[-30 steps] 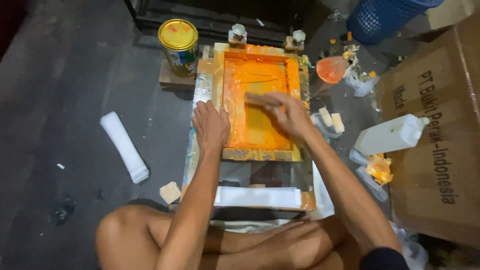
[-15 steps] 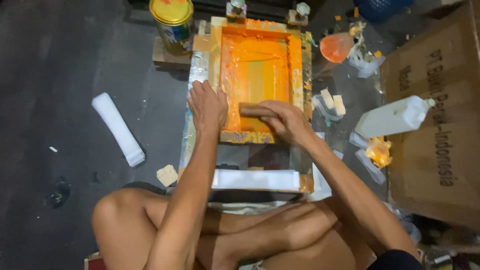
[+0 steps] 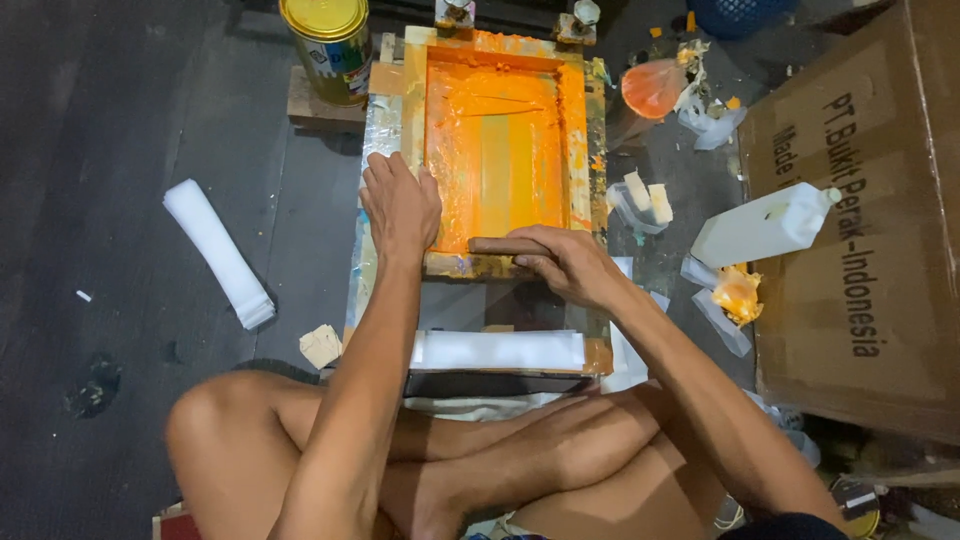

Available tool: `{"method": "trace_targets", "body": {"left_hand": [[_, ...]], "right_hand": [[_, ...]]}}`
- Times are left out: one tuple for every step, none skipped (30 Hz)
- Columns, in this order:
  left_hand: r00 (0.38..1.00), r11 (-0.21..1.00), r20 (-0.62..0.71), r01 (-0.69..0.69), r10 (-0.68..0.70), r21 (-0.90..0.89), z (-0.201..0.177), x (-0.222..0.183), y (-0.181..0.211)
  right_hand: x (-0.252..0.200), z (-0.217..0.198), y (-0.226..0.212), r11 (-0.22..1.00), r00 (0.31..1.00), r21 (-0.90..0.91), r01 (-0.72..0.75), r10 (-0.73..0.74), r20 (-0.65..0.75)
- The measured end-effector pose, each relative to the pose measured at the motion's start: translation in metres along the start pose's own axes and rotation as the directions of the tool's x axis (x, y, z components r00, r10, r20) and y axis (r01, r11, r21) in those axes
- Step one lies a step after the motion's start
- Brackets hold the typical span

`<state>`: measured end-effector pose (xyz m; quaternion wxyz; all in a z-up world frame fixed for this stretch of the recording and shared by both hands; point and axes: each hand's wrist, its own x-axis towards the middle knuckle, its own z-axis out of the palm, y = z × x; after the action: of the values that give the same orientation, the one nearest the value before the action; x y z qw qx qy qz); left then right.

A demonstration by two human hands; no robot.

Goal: Manually sealing the ends of white ribbons using a screen printing setup with orange sealant and a squeegee.

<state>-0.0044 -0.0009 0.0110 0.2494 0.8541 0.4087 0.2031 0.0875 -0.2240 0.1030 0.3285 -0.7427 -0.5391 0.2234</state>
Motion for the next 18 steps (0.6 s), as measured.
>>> {"method": "trace_targets", "body": {"left_hand": [[1.000, 1.000, -0.004, 0.001, -0.001, 0.001, 0.001, -0.001, -0.001], [1.000, 1.000, 0.002, 0.001, -0.001, -0.005, 0.002, -0.001, -0.002], [1.000, 1.000, 0.004, -0.008, 0.008, -0.012, 0.002, 0.002, -0.002], [1.000, 1.000, -0.005, -0.015, 0.015, -0.011, 0.003, 0.001, -0.003], [1.000, 1.000, 0.017, -0.001, 0.001, -0.014, 0.003, 0.002, -0.004], [0.999, 1.000, 0.039, 0.014, -0.013, -0.017, 0.004, 0.003, -0.004], [1.000, 1.000, 0.023, 0.005, -0.004, -0.021, 0.005, 0.005, -0.003], [0.999, 1.000, 0.044, 0.021, -0.021, -0.008, 0.006, 0.006, -0.003], [0.997, 0.999, 0.069, 0.038, -0.039, 0.012, 0.006, 0.006, -0.005], [0.998, 0.999, 0.057, 0.029, -0.030, 0.014, 0.003, 0.007, -0.002], [0.996, 0.999, 0.083, 0.044, -0.045, 0.022, 0.001, 0.006, 0.000], [0.992, 0.998, 0.108, 0.058, -0.061, 0.030, -0.001, 0.005, 0.001], [0.992, 0.998, 0.107, 0.060, -0.063, 0.031, 0.000, 0.007, 0.001], [0.995, 0.998, 0.090, 0.051, -0.053, 0.028, 0.001, 0.009, 0.000], [0.996, 0.999, 0.079, 0.047, -0.049, 0.027, 0.004, 0.005, -0.002], [0.995, 0.998, 0.086, 0.056, -0.058, 0.028, 0.005, 0.006, -0.003], [0.997, 0.999, 0.060, 0.042, -0.043, 0.016, 0.007, 0.006, -0.004], [0.999, 1.000, 0.034, 0.028, -0.028, 0.005, 0.009, 0.006, -0.005]], "right_hand": [[0.004, -0.005, -0.014, 1.000, 1.000, 0.000, 0.004, -0.004, 0.000], [0.008, -0.010, -0.028, 0.999, 0.999, 0.015, -0.039, 0.039, 0.021], [0.013, -0.016, -0.041, 0.997, 0.996, 0.028, -0.078, 0.077, 0.034], [0.020, -0.017, -0.027, 0.997, 0.997, 0.026, -0.070, 0.069, 0.026], [0.031, -0.020, -0.012, 0.999, 0.998, 0.024, -0.049, 0.050, -0.038], [0.041, -0.024, 0.002, 0.999, 0.994, 0.021, -0.027, 0.029, -0.102], [0.057, -0.026, 0.017, 1.000, 0.994, 0.011, -0.013, 0.015, -0.112], [0.073, -0.028, 0.032, 0.999, 0.984, -0.031, 0.015, -0.020, -0.176], [0.089, -0.028, 0.046, 0.997, 0.970, -0.066, 0.038, -0.053, -0.238], [0.099, -0.029, 0.056, 0.996, 0.967, -0.069, 0.048, -0.064, -0.247], [0.108, -0.029, 0.066, 0.997, 0.961, -0.061, 0.053, -0.068, -0.268], [0.117, -0.029, 0.077, 0.997, 0.955, -0.053, 0.059, -0.071, -0.289], [0.120, -0.028, 0.075, 0.997, 0.955, -0.052, 0.059, -0.072, -0.287], [0.123, -0.026, 0.074, 0.996, 0.956, -0.070, 0.052, -0.070, -0.285], [0.122, -0.022, 0.073, 0.996, 0.959, -0.085, 0.038, -0.061, -0.276], [0.118, -0.020, 0.073, 0.996, 0.962, -0.081, 0.033, -0.054, -0.268], [0.112, -0.018, 0.074, 0.994, 0.967, -0.109, 0.023, -0.050, -0.251], [0.105, -0.016, 0.074, 0.991, 0.971, -0.136, 0.014, -0.046, -0.234]]}}
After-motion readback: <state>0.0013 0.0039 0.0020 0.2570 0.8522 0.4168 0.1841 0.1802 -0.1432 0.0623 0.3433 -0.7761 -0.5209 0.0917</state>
